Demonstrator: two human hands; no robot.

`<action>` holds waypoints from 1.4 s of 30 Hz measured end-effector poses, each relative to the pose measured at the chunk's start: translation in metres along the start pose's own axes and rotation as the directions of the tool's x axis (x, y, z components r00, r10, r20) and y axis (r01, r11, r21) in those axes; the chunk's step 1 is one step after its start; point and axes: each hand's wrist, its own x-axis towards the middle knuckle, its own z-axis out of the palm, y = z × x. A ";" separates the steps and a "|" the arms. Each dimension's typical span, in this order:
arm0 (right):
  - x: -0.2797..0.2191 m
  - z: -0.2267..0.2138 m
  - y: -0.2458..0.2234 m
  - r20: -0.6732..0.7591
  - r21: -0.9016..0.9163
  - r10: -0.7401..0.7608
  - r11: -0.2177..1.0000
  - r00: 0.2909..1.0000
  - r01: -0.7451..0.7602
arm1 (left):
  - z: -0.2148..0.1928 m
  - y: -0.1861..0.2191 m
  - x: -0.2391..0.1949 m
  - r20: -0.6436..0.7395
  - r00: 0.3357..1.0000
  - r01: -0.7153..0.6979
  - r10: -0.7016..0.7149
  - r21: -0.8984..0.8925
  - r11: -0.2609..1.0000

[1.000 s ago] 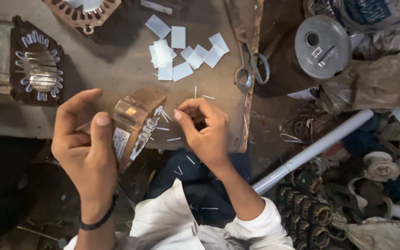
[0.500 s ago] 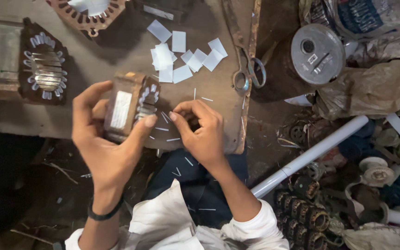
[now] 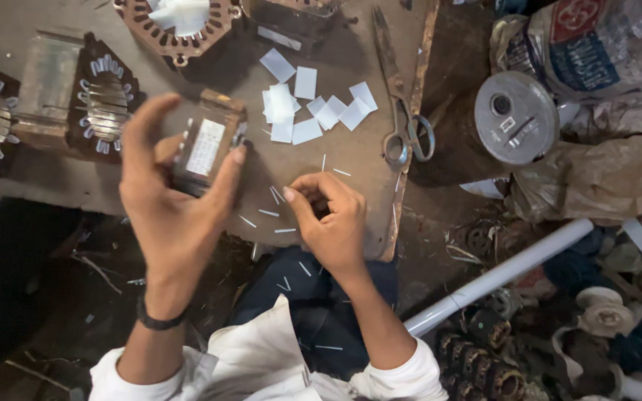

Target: The person inserts small rectangular insulating strips into the slots of motor stators and uses large shears to trim the protruding edges of the strips.

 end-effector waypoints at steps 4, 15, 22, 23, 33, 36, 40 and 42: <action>0.000 0.000 0.000 0.007 0.022 0.020 1.000 1.000 -0.020 | -0.016 -0.012 0.018 0.014 0.934 -0.356 0.358 0.132 0.925; -0.002 -0.001 0.003 0.035 -0.008 -0.011 1.000 0.999 0.012 | -0.039 -0.019 0.028 -0.009 0.941 -0.312 0.338 0.360 0.879; 0.004 -0.001 -0.014 0.083 -0.036 0.128 0.991 0.988 -0.125 | -0.032 -0.012 -0.012 -0.073 0.737 -0.473 0.672 0.654 0.590; 0.008 -0.002 -0.018 0.095 -0.050 0.033 0.998 0.995 -0.028 | -0.029 -0.016 -0.016 -0.091 0.651 -0.556 0.754 0.618 0.555; 0.136 0.033 -0.041 0.267 -0.180 -0.594 0.743 0.759 0.645 | 0.014 -0.057 -0.001 0.295 0.839 -0.527 0.457 0.232 0.818; 0.179 0.073 -0.034 0.343 -0.191 -0.625 0.685 0.701 0.703 | 0.016 -0.057 -0.003 0.269 0.870 -0.473 0.412 0.226 0.852; 0.221 0.112 -0.023 0.438 -0.238 -0.699 0.516 0.566 0.822 | 0.013 -0.058 -0.002 0.231 0.886 -0.442 0.401 0.163 0.882; 0.234 0.122 -0.017 0.483 -0.324 -0.695 0.422 0.532 0.847 | 0.012 -0.058 -0.001 0.233 0.898 -0.410 0.373 0.141 0.901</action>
